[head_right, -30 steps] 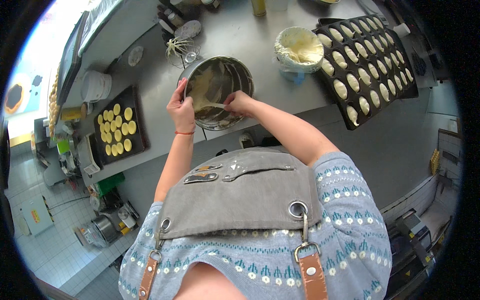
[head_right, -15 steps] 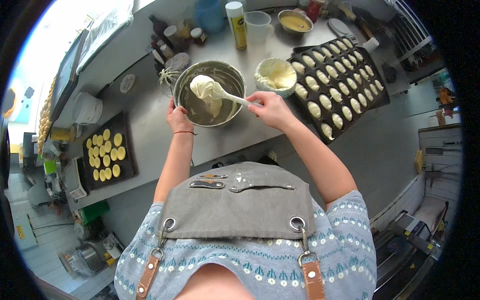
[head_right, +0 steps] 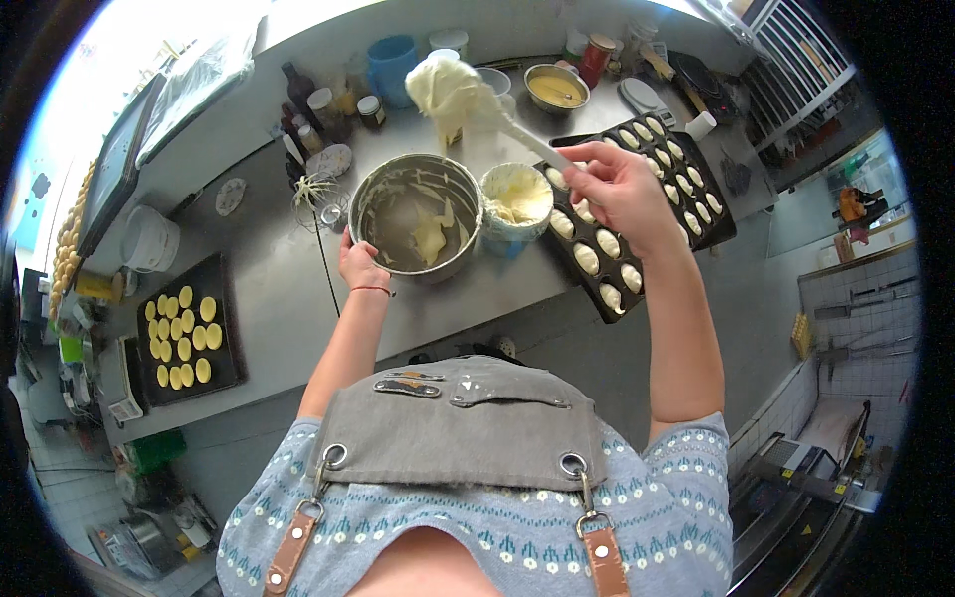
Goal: The person mixes batter in a bowl and then transfers it into a pastry bag to pipe onto a baking tray.
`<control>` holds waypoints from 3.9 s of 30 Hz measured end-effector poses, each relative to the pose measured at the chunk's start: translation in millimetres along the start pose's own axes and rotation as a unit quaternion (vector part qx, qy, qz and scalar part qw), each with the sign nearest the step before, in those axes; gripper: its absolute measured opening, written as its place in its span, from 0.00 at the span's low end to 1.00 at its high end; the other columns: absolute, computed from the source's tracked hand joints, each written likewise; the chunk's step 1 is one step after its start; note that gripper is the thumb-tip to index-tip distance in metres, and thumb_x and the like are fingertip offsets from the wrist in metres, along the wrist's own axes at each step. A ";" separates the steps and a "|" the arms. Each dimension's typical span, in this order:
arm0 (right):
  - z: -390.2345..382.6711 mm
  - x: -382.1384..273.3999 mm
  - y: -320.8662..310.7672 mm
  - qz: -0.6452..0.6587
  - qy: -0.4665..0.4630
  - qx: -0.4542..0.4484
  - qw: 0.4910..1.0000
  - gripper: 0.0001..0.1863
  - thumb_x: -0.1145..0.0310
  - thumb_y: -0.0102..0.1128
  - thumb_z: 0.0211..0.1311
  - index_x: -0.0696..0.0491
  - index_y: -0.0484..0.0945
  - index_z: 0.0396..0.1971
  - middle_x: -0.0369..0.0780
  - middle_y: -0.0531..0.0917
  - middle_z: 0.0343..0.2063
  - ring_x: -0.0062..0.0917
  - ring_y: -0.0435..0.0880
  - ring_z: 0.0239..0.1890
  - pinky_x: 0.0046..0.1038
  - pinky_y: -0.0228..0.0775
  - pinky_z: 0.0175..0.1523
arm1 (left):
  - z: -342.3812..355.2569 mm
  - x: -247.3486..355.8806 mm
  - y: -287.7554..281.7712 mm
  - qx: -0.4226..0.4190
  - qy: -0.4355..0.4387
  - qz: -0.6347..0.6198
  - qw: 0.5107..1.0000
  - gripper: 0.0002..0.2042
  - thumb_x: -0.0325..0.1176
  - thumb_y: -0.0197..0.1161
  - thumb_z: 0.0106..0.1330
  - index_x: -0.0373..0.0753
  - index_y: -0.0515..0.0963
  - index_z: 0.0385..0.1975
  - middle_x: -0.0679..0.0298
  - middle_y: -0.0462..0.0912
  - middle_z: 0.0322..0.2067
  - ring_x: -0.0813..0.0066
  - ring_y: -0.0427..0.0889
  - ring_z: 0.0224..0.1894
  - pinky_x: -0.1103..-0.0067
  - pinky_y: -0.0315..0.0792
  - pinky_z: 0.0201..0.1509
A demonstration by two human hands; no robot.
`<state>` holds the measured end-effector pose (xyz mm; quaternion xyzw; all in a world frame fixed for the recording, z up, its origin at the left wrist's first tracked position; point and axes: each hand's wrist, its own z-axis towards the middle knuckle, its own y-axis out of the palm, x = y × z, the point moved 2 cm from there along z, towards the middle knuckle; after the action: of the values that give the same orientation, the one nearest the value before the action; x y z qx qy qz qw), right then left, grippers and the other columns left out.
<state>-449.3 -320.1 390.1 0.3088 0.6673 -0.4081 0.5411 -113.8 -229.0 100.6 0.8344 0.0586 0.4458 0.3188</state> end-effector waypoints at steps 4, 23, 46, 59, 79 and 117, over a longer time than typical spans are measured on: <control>-9.5 -5.1 -25.4 -0.006 -0.006 0.040 0.999 0.14 0.72 0.61 0.68 0.55 0.81 0.51 0.32 0.78 0.21 0.06 0.63 0.14 0.10 0.47 0.17 | -0.8 -9.3 2.5 -0.004 0.004 0.010 1.000 0.37 0.07 0.43 0.41 0.33 0.72 0.59 0.61 0.81 0.49 0.70 0.81 0.43 0.83 0.73 0.37; -9.0 127.0 -39.4 -0.567 -0.068 0.144 0.808 0.07 0.64 0.62 0.62 0.39 0.85 0.39 0.36 0.81 0.26 0.31 0.84 0.32 0.34 0.75 0.36 | -118.3 48.5 32.1 -0.359 0.403 0.386 0.749 0.21 0.19 0.50 0.63 0.33 0.68 0.58 0.60 0.76 0.52 0.71 0.76 0.54 0.75 0.70 0.59; 21.7 138.3 -77.9 -0.620 -0.218 0.022 0.753 0.14 0.73 0.57 0.60 0.41 0.87 0.39 0.32 0.79 0.29 0.27 0.79 0.37 0.32 0.70 0.46 | -104.0 -162.0 70.8 -0.255 -0.325 -0.039 0.910 0.12 0.46 0.44 0.79 0.49 0.71 0.39 0.70 0.77 0.37 0.65 0.77 0.48 0.36 0.65 0.58; -4.0 77.8 -141.9 -0.642 -0.194 0.000 0.742 0.11 0.73 0.62 0.58 0.44 0.88 0.38 0.34 0.81 0.29 0.29 0.81 0.36 0.32 0.71 0.41 | -96.3 -168.9 65.9 -0.244 -0.341 -0.088 0.903 0.09 0.40 0.50 0.73 0.47 0.76 0.33 0.71 0.80 0.32 0.69 0.80 0.47 0.42 0.67 0.60; 12.5 90.4 -175.5 -0.304 0.350 -0.069 0.883 0.11 0.64 0.65 0.63 0.57 0.85 0.35 0.32 0.75 0.14 0.11 0.68 0.11 0.18 0.50 0.15 | -94.2 -178.0 57.5 -0.219 -0.372 -0.082 0.898 0.09 0.42 0.51 0.75 0.48 0.77 0.38 0.73 0.81 0.32 0.77 0.79 0.43 0.56 0.70 0.59; 86.1 169.2 241.5 -0.688 -0.215 -0.170 0.672 0.10 0.67 0.57 0.59 0.50 0.88 0.32 0.41 0.87 0.35 0.32 0.88 0.37 0.33 0.81 0.40 | -36.4 83.5 -5.5 -0.268 0.116 0.314 0.903 0.28 0.12 0.45 0.51 0.30 0.80 0.52 0.56 0.83 0.53 0.72 0.79 0.58 0.80 0.69 0.63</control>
<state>-240.5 -285.8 167.4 -0.4316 0.6139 -0.5993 0.2789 -91.4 -175.3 170.9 0.6349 -0.2912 0.6156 0.3650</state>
